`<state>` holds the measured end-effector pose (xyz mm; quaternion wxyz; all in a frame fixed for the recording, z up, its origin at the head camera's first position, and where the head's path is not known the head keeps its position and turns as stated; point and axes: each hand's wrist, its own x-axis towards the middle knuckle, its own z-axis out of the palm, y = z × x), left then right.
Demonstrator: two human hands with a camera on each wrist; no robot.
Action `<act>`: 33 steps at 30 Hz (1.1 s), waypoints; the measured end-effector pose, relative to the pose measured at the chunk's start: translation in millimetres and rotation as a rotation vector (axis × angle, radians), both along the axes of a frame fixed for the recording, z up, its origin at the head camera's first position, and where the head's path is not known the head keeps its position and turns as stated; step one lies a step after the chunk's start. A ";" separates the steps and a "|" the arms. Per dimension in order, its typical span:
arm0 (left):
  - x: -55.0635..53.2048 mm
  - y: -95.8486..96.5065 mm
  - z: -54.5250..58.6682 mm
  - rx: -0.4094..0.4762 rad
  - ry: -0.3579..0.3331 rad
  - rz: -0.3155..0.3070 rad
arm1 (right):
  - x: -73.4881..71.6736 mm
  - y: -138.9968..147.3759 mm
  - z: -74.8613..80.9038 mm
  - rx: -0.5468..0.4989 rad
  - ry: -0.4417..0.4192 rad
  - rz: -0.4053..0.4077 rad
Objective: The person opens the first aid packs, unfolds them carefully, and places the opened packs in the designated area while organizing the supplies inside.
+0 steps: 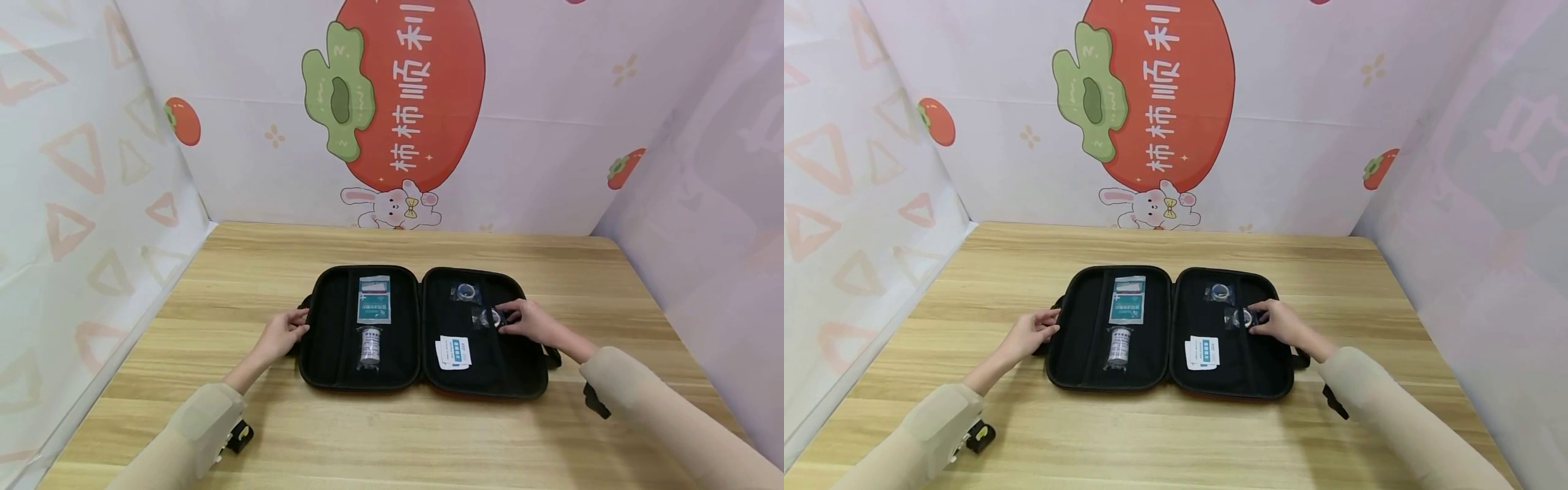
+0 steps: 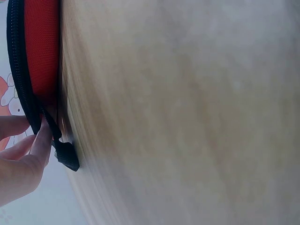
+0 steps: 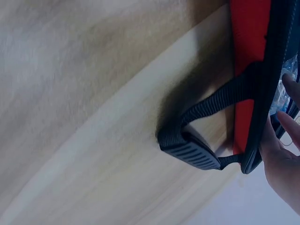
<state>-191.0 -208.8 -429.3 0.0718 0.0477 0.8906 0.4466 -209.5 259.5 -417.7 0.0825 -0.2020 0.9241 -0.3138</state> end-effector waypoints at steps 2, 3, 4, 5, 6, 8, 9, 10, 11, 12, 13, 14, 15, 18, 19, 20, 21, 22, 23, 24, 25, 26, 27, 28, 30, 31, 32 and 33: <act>0.1 0.0 0.1 -0.001 0.001 0.000 | 0.2 -0.5 -0.6 -0.004 -0.006 -0.016; 0.3 0.1 0.2 0.000 0.001 0.000 | 0.2 -1.0 -0.8 -0.007 -0.008 -0.025; 0.3 0.1 0.3 0.001 -0.001 0.000 | 0.2 -1.7 -0.9 -0.009 -0.010 -0.036; 0.4 0.2 0.4 0.001 -0.001 0.001 | 0.2 -2.6 -1.0 -0.011 -0.013 -0.046; 0.5 0.1 0.4 0.000 -0.003 0.001 | 0.2 -3.5 -0.9 -0.012 -0.015 -0.057; 0.5 0.0 0.5 0.000 -0.005 0.001 | 0.2 -5.6 -0.2 -0.018 -0.024 -0.075; 0.5 0.0 0.4 0.000 -0.007 0.001 | 0.3 -6.9 0.2 -0.024 -0.028 -0.083; 0.6 -0.1 0.5 0.001 -0.008 0.001 | 0.2 -8.1 0.4 -0.026 -0.030 -0.089; 0.6 -0.1 0.5 0.001 -0.008 0.002 | 0.1 -9.5 0.6 -0.029 -0.031 -0.093; 0.6 -0.1 0.5 0.000 -0.008 0.001 | 0.0 -10.8 0.9 -0.034 -0.030 -0.095; 0.6 -0.2 0.4 -0.001 -0.007 -0.001 | -0.1 -12.2 0.8 -0.043 -0.031 -0.095; 0.4 -0.3 0.3 -0.002 -0.005 -0.002 | -0.4 -13.5 0.6 -0.051 -0.033 -0.096; 0.3 -0.3 0.1 -0.002 -0.003 -0.002 | -0.8 -15.0 0.7 -0.064 -0.036 -0.095; -0.2 -0.3 -0.5 -0.001 0.001 -0.003 | -2.2 -18.6 -0.3 -0.099 -0.042 -0.094; -0.5 -0.4 -0.9 0.000 0.000 -0.004 | -2.7 -19.6 -0.9 -0.111 -0.046 -0.097; -0.7 -0.5 -1.1 0.001 -0.003 -0.005 | -3.2 -20.4 -1.2 -0.117 -0.050 -0.100; -0.7 -0.5 -1.4 0.002 -0.006 -0.004 | -3.6 -21.2 -1.5 -0.123 -0.052 -0.104; -0.8 -0.5 -1.5 0.003 -0.008 -0.002 | -3.9 -21.9 -1.9 -0.121 -0.052 -0.110; -1.0 -0.6 -1.7 0.003 -0.011 -0.001 | -4.2 -22.6 -2.1 -0.116 -0.052 -0.117; -1.0 -0.7 -1.9 0.003 -0.014 0.000 | -4.5 -23.3 -2.4 -0.114 -0.056 -0.124; -1.2 -0.8 -2.0 0.002 -0.016 0.001 | -5.0 -23.9 -2.9 -0.111 -0.057 -0.134; -1.3 -0.8 -2.1 0.002 -0.016 0.002 | -5.5 -24.6 -3.1 -0.105 -0.057 -0.138; -1.4 -0.8 -2.2 0.004 -0.017 0.004 | -6.1 -25.3 -3.7 -0.101 -0.057 -0.145; -1.5 -0.8 -2.2 0.005 -0.017 0.005 | -6.7 -25.8 -4.3 -0.096 -0.057 -0.153; -1.8 -0.9 -2.4 0.003 -0.016 0.004 | -7.6 -27.3 -5.4 -0.093 -0.059 -0.166; -1.8 -0.9 -2.3 0.003 -0.015 0.004 | -8.0 -28.1 -5.7 -0.091 -0.055 -0.170; -1.7 -0.8 -2.2 0.003 -0.015 0.004 | -8.1 -28.9 -5.7 -0.091 -0.054 -0.169; -1.6 -0.7 -1.9 0.001 -0.015 0.004 | -8.1 -29.8 -5.7 -0.096 -0.052 -0.176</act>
